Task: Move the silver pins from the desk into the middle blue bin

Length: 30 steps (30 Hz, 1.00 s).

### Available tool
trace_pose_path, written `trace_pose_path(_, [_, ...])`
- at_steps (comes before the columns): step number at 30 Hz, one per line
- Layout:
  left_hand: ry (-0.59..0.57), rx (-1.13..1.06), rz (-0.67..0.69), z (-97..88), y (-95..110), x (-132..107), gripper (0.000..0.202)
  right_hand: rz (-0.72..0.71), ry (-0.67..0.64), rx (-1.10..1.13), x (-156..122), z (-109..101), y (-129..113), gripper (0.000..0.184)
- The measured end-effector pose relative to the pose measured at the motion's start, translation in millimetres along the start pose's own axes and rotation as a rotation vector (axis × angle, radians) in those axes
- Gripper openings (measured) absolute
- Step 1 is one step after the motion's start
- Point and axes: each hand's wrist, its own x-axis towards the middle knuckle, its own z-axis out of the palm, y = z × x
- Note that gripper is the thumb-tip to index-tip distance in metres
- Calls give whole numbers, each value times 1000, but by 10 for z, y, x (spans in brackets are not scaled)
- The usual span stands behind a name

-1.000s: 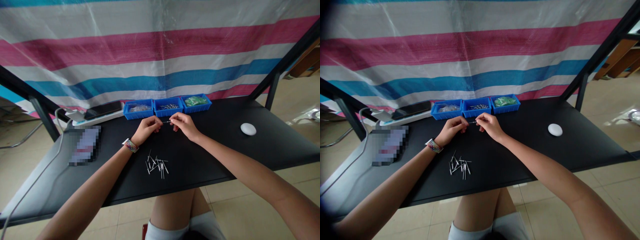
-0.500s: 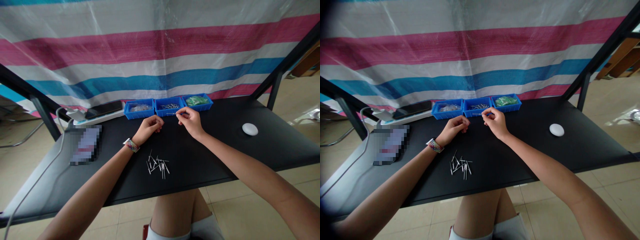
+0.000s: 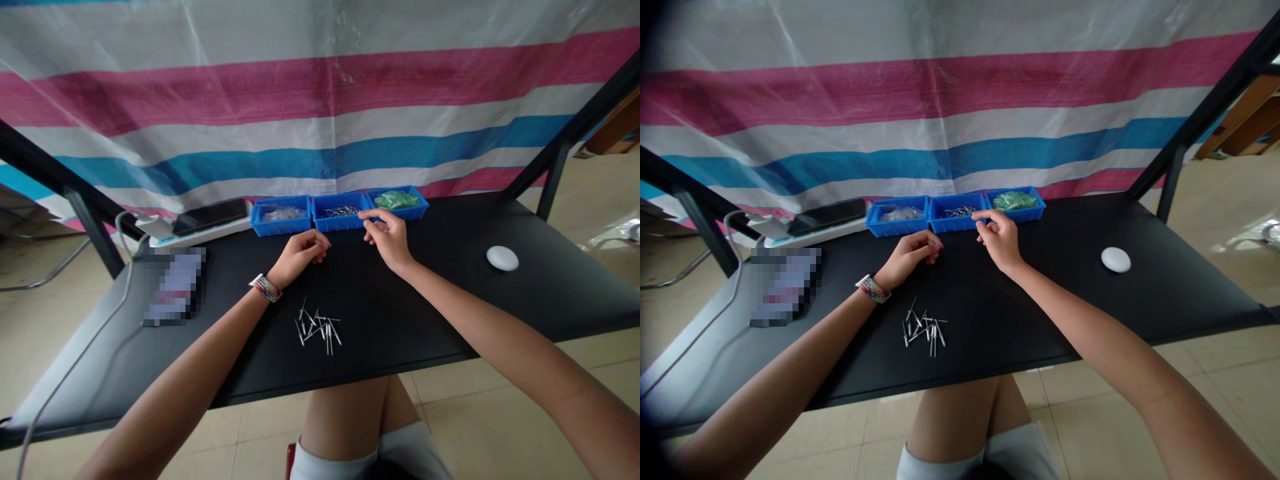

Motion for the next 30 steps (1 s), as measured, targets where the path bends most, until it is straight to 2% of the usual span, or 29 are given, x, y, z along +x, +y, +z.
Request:
trace_pose_path(3, [6,-13,10,-5,-13,5,23,-36,-210,-2,-117,34,-133,10])
trace_pose_path(8, [43,-35,34,6,7,4,22,-300,-691,-74,-409,190,-361,19])
trace_pose_path(12, [62,-43,42,19,21,-1,23,-536,-882,-186,-622,313,-468,35])
trace_pose_path(16, [62,-36,41,23,16,-3,22,-674,-1040,-301,-721,370,-497,43])
trace_pose_path(20, [58,-38,33,16,-2,3,22,-695,-1028,-425,-720,365,-457,41])
trace_pose_path(27, [51,-32,30,7,-3,7,22,-673,-819,-524,-619,316,-312,38])
trace_pose_path(30, [47,-26,37,12,6,5,21,-666,-772,-531,-569,295,-276,30])
